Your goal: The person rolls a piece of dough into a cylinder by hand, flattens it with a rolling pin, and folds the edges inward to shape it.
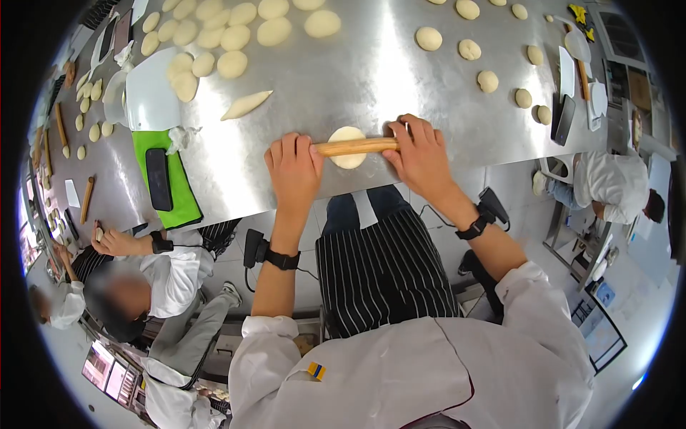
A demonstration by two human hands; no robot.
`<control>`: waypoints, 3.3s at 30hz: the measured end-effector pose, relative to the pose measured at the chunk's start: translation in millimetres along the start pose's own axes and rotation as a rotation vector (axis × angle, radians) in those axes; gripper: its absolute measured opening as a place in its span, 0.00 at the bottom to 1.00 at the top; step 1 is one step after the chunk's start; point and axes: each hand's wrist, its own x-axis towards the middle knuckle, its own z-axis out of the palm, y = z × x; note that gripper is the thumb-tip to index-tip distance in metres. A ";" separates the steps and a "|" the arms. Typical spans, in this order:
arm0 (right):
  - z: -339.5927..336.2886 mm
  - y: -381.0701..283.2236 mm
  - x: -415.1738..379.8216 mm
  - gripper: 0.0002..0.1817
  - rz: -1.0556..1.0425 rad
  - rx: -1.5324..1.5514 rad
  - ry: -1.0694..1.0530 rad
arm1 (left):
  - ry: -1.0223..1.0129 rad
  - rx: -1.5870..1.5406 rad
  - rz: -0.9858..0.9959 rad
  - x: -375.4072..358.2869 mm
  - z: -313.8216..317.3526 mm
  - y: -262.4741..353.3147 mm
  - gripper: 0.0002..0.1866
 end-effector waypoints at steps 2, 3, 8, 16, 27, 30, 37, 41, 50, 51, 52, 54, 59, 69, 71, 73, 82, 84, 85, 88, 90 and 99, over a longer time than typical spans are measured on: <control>5.8 -10.4 -1.7 0.34 0.027 0.019 0.108 | 0.026 -0.002 -0.010 -1.5 1.0 4.3 0.10; 17.7 -9.7 -4.7 0.37 0.058 0.015 0.108 | 0.035 0.017 -0.037 -3.3 1.8 6.7 0.14; 25.7 -10.2 19.9 0.38 0.091 -0.099 0.198 | 0.081 0.069 -0.068 14.6 3.6 13.3 0.26; 19.2 7.3 68.9 0.29 0.077 -0.098 0.290 | 0.113 0.304 -0.190 63.6 12.0 13.0 0.24; 26.5 49.1 86.3 0.20 -0.441 0.032 0.325 | 0.117 0.218 -0.180 92.8 22.6 -1.7 0.09; 8.1 56.4 113.7 0.20 -0.439 0.034 0.136 | 0.104 0.107 -0.177 100.0 20.0 -10.3 0.12; -10.2 19.0 51.3 0.20 -0.279 0.050 0.150 | 0.145 0.057 -0.120 52.4 -11.0 4.9 0.08; 22.5 7.3 26.8 0.25 -0.134 0.043 0.212 | 0.116 0.088 -0.107 37.9 16.3 2.0 0.04; 17.7 10.4 74.8 0.21 0.040 -0.051 0.346 | 0.156 0.203 -0.179 82.9 17.4 8.0 0.10; 17.4 14.2 81.4 0.17 0.064 -0.052 0.291 | 0.155 0.204 -0.177 90.8 16.6 7.5 0.10; 18.5 18.6 87.9 0.14 0.089 -0.053 0.235 | 0.129 0.212 -0.191 97.9 15.6 7.2 0.09; 26.1 29.2 105.5 0.12 0.061 -0.024 0.240 | 0.103 0.221 -0.205 110.8 20.7 1.1 0.07; 8.8 33.2 123.9 0.27 0.040 0.066 0.187 | 0.262 0.111 -0.049 129.1 25.4 -8.9 0.05; 0.2 13.0 45.8 0.20 0.004 0.123 0.209 | 0.172 0.059 0.009 51.0 1.1 7.1 0.09; 10.3 13.9 52.6 0.18 0.036 0.098 0.195 | 0.170 0.074 -0.002 46.6 15.9 2.9 0.07; 24.1 13.2 50.5 0.17 -0.062 -0.042 0.380 | 0.159 0.087 -0.014 46.4 20.6 1.7 0.06; 28.2 18.2 65.0 0.22 -0.039 -0.061 0.388 | 0.073 0.247 -0.205 68.4 15.7 9.7 0.23; 23.1 26.6 79.0 0.18 -0.062 -0.069 0.402 | 0.113 0.296 -0.174 78.8 15.8 9.6 0.25; 21.4 31.3 83.5 0.16 -0.033 -0.047 0.274 | 0.112 0.293 -0.173 84.2 16.6 10.1 0.25; 28.2 42.8 99.6 0.13 -0.055 -0.043 0.268 | 0.083 0.261 -0.269 102.0 21.6 7.8 0.25; 35.5 49.6 112.4 0.12 -0.108 -0.057 0.393 | 0.137 0.269 -0.282 116.7 26.8 3.6 0.24; -15.6 55.1 104.5 0.27 0.185 0.180 0.320 | 0.559 -0.115 -0.133 123.2 -29.2 18.5 0.13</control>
